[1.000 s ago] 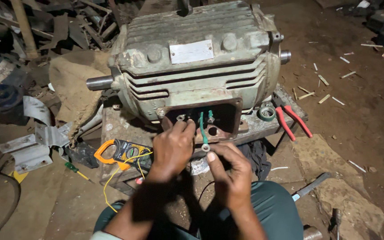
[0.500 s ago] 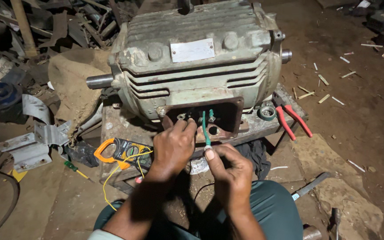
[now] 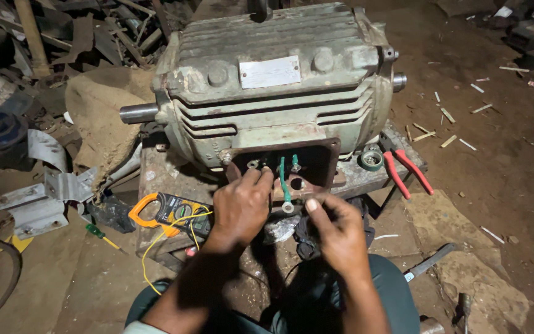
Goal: The person connects green wires to terminals inside an electric motor's junction box. They use a multimeter to test connections and then secure the wires with pliers.
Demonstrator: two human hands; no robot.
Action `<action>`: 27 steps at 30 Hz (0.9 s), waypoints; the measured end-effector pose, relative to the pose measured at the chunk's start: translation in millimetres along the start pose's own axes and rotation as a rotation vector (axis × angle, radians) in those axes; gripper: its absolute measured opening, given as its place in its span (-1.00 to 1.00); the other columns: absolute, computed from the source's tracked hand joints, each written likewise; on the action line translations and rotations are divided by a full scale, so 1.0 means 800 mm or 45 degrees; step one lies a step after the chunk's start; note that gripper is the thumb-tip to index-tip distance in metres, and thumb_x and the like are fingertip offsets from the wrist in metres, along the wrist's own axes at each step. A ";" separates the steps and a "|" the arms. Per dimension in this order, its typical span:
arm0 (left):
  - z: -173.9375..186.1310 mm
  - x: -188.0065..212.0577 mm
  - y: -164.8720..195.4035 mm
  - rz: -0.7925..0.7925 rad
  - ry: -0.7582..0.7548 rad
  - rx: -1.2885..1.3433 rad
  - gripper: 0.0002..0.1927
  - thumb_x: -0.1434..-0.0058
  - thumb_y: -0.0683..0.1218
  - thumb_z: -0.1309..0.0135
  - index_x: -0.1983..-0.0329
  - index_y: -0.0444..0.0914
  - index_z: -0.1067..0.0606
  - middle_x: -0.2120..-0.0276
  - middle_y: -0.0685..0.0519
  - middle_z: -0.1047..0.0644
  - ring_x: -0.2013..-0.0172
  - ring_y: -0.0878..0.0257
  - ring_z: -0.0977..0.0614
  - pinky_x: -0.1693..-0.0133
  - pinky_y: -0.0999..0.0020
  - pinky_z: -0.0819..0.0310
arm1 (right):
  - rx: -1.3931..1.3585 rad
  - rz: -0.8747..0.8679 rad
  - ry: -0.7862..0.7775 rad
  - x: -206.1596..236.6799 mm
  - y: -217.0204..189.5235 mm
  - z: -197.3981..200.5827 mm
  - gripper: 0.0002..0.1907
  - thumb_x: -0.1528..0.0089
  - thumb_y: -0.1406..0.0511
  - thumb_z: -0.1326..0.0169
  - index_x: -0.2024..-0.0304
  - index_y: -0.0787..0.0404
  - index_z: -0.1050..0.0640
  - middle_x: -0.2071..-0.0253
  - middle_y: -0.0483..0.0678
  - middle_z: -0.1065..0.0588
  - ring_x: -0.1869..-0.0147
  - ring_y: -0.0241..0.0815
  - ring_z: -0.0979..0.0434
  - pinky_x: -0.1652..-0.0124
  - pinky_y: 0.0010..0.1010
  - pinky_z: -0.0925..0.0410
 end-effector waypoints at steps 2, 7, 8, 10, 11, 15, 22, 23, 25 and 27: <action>0.004 -0.001 0.003 0.014 -0.001 0.000 -0.76 -0.16 -0.22 -0.06 0.12 -0.27 -0.61 0.36 -0.04 -0.59 0.44 0.01 -0.70 0.48 0.12 -0.56 | 0.055 -0.044 0.033 -0.010 -0.007 -0.006 -0.79 -0.29 0.28 -0.15 0.17 0.32 -0.67 0.36 -0.12 -0.59 0.35 -0.35 -0.46 0.34 -0.44 -0.36; 0.008 -0.006 0.004 0.005 0.002 0.028 -0.76 -0.14 -0.18 -0.08 0.12 -0.27 -0.59 0.38 -0.04 -0.57 0.44 -0.02 -0.69 0.49 0.08 -0.55 | 0.284 0.199 0.226 -0.030 -0.036 -0.019 -0.79 -0.27 0.28 -0.18 0.20 0.33 -0.65 0.34 -0.10 -0.62 0.27 -0.36 -0.55 0.22 -0.49 -0.41; 0.008 -0.006 0.003 0.004 -0.006 0.023 -0.76 -0.14 -0.20 -0.07 0.11 -0.27 -0.58 0.37 -0.04 -0.57 0.43 -0.01 -0.70 0.48 0.09 -0.55 | 0.309 0.179 0.227 -0.031 -0.040 -0.020 -0.79 -0.26 0.28 -0.18 0.20 0.33 -0.66 0.35 -0.08 -0.61 0.29 -0.35 -0.54 0.23 -0.48 -0.40; 0.007 -0.005 0.002 0.010 -0.035 0.020 -0.75 -0.14 -0.23 -0.05 0.10 -0.26 -0.58 0.35 -0.04 -0.57 0.41 0.01 -0.71 0.47 0.11 -0.57 | 0.318 0.188 0.214 -0.031 -0.046 -0.023 -0.79 -0.26 0.27 -0.18 0.21 0.34 -0.65 0.36 -0.07 -0.61 0.29 -0.35 -0.54 0.23 -0.48 -0.40; 0.007 -0.005 0.002 0.016 -0.044 0.019 -0.76 -0.15 -0.23 -0.06 0.11 -0.26 -0.58 0.34 -0.04 -0.57 0.41 0.01 -0.71 0.46 0.11 -0.57 | 0.300 0.222 0.204 -0.032 -0.048 -0.024 -0.79 -0.27 0.28 -0.18 0.22 0.34 -0.65 0.36 -0.07 -0.62 0.28 -0.36 -0.54 0.22 -0.49 -0.40; 0.005 -0.004 0.001 0.017 -0.054 0.024 -0.79 -0.20 -0.22 -0.07 0.10 -0.28 -0.59 0.33 -0.06 -0.59 0.41 0.03 -0.71 0.48 0.14 -0.57 | 0.225 0.229 0.209 -0.035 -0.055 -0.027 -0.78 -0.29 0.26 -0.17 0.23 0.33 -0.65 0.41 -0.10 -0.61 0.31 -0.39 -0.51 0.26 -0.49 -0.38; 0.006 -0.004 0.000 0.002 -0.068 -0.006 -0.75 -0.18 -0.18 -0.07 0.07 -0.27 -0.59 0.35 -0.04 -0.58 0.41 0.02 -0.71 0.48 0.11 -0.56 | -0.011 0.059 0.175 -0.035 -0.052 -0.034 -0.79 -0.26 0.28 -0.24 0.34 0.34 -0.67 0.52 -0.16 -0.52 0.54 -0.48 -0.36 0.56 -0.56 -0.19; 0.005 -0.003 -0.001 0.000 -0.061 0.000 -0.75 -0.17 -0.18 -0.08 0.08 -0.26 -0.59 0.34 -0.04 -0.58 0.40 0.02 -0.71 0.48 0.11 -0.56 | 0.007 0.063 0.175 -0.035 -0.050 -0.034 -0.79 -0.25 0.28 -0.24 0.35 0.34 -0.67 0.53 -0.16 -0.52 0.55 -0.49 -0.37 0.57 -0.57 -0.19; 0.003 -0.002 -0.002 -0.003 -0.045 0.008 -0.75 -0.15 -0.18 -0.08 0.09 -0.25 -0.59 0.34 -0.04 -0.59 0.40 0.02 -0.71 0.48 0.12 -0.56 | -0.027 0.059 0.165 -0.036 -0.047 -0.034 -0.79 -0.25 0.29 -0.24 0.36 0.34 -0.67 0.53 -0.17 -0.54 0.57 -0.50 -0.38 0.58 -0.59 -0.21; 0.000 -0.001 -0.003 -0.007 -0.028 -0.012 -0.73 -0.14 -0.17 -0.09 0.08 -0.25 -0.59 0.34 -0.03 -0.59 0.41 0.00 -0.70 0.48 0.10 -0.57 | -0.131 0.041 0.145 -0.036 -0.043 -0.035 -0.80 -0.24 0.29 -0.22 0.36 0.35 -0.66 0.51 -0.19 -0.57 0.57 -0.50 -0.40 0.58 -0.59 -0.25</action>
Point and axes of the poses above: each hand's wrist, its own x-axis away from the middle knuckle, its own z-axis out of the back of the hand, y = z × x, the point moved 1 cm from there along -x, towards the middle knuckle
